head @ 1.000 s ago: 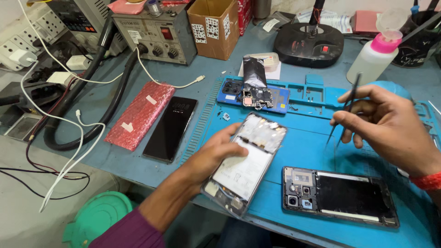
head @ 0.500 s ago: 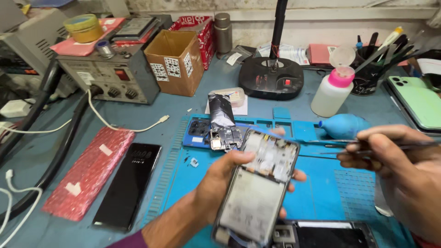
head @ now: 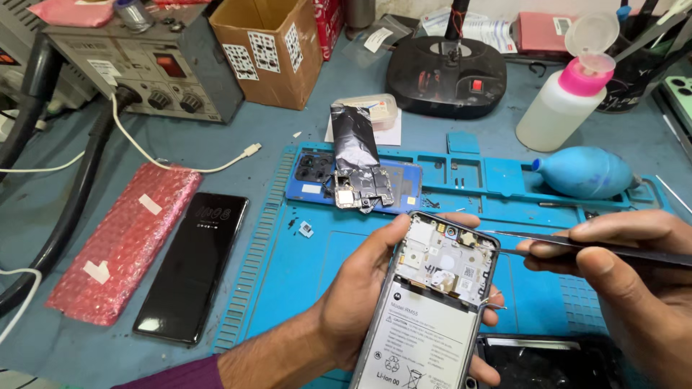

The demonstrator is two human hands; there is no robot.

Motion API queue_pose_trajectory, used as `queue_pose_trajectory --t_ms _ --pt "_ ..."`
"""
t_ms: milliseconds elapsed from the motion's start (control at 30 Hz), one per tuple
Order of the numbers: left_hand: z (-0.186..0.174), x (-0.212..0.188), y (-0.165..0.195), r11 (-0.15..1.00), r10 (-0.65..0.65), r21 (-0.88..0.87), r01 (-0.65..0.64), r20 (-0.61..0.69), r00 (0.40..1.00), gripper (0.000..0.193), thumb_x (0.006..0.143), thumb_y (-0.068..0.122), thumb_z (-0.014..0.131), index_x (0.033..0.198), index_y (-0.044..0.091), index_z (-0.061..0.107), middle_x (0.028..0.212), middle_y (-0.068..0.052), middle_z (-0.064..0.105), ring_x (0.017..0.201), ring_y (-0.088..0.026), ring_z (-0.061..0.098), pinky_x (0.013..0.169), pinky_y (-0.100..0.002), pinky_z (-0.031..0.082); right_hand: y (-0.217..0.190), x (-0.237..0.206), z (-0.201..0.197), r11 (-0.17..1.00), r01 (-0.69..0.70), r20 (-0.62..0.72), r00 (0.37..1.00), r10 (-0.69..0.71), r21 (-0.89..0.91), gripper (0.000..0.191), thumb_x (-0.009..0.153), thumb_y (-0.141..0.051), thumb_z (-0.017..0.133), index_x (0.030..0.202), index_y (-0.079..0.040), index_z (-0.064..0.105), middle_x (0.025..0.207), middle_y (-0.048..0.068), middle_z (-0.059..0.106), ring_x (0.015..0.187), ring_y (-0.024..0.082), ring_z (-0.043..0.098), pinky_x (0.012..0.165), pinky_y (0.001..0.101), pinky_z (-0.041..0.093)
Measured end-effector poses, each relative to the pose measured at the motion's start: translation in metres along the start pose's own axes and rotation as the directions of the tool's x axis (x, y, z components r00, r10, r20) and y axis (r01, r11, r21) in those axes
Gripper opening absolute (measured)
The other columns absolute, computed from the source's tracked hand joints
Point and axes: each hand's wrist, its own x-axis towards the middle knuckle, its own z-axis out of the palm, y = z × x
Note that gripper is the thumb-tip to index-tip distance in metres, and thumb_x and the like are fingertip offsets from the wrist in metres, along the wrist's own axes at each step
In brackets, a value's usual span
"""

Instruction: The person repairs a disassembled smartphone at a workbench. They pry at the phone's midframe with a spudger, press components into place, then hold the phone upright and use tweezers and a metal pry tool to work on the internal board and edges, repositioning the phone repeatedly on the blue mat.

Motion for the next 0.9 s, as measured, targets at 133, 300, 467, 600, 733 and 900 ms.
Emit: queue_pose_trajectory --t_ms 133,300,467,600,733,900 --pt "-0.005 -0.001 -0.003 1.000 0.013 -0.020 -0.014 -0.018 1.000 0.068 0.107 0.065 0.026 0.160 0.024 0.034 0.134 -0.023 0.053 0.118 -0.037 0.058 0.094 -0.077 0.043 -0.012 0.003 0.007 0.999 -0.026 0.000 1.000 0.026 -0.044 0.023 0.104 -0.014 0.059 0.123 -0.001 0.056 0.106 0.022 0.073 0.106 0.033 0.076 0.099 0.0529 0.064" --pt "-0.012 0.005 0.000 0.990 0.058 -0.129 -0.048 0.071 0.996 0.066 0.115 0.064 0.024 0.164 0.021 0.035 0.140 -0.024 0.054 0.123 -0.039 0.058 0.096 -0.073 0.047 -0.019 0.009 0.014 0.975 -0.077 -0.041 0.997 0.070 -0.210 0.020 0.100 -0.005 0.059 0.119 0.002 0.054 0.108 0.024 0.072 0.107 0.031 0.076 0.100 0.0484 0.062" --pt "-0.010 0.019 0.011 0.989 0.128 0.068 -0.130 0.029 0.991 0.067 0.111 0.063 0.021 0.164 0.023 0.032 0.142 -0.022 0.054 0.129 -0.036 0.056 0.102 -0.066 0.049 -0.027 0.022 0.017 0.988 0.043 0.006 0.999 -0.043 -0.146 0.017 0.105 -0.002 0.060 0.121 0.001 0.054 0.111 0.022 0.069 0.108 0.028 0.073 0.103 0.0458 0.062" --pt "-0.006 0.039 0.020 0.976 0.125 0.181 -0.120 -0.015 0.992 0.068 0.109 0.062 0.019 0.163 0.023 0.029 0.144 -0.022 0.052 0.130 -0.035 0.054 0.104 -0.064 0.050 -0.035 0.028 0.021 0.994 0.003 -0.048 0.999 -0.009 -0.108 0.020 0.103 -0.006 0.057 0.122 -0.002 0.054 0.111 0.017 0.069 0.107 0.023 0.072 0.099 0.0415 0.062" --pt "-0.001 0.056 0.017 0.982 0.159 0.084 -0.167 0.096 0.983 0.069 0.112 0.065 0.019 0.166 0.021 0.027 0.148 -0.021 0.050 0.132 -0.035 0.053 0.103 -0.061 0.050 -0.037 0.035 0.026 0.996 0.085 -0.068 0.994 -0.086 -0.020 0.018 0.106 -0.006 0.060 0.123 -0.001 0.055 0.113 0.015 0.070 0.110 0.023 0.073 0.106 0.0395 0.062" --pt "-0.003 0.047 0.007 0.982 0.154 0.086 -0.167 0.137 0.978 0.072 0.113 0.064 0.019 0.168 0.018 0.027 0.149 -0.023 0.051 0.132 -0.037 0.055 0.103 -0.061 0.051 -0.035 0.031 0.020 0.936 0.131 0.016 0.991 -0.133 -0.327 0.015 0.101 0.002 0.064 0.116 0.006 0.062 0.108 0.021 0.072 0.103 0.025 0.073 0.098 0.0397 0.062"
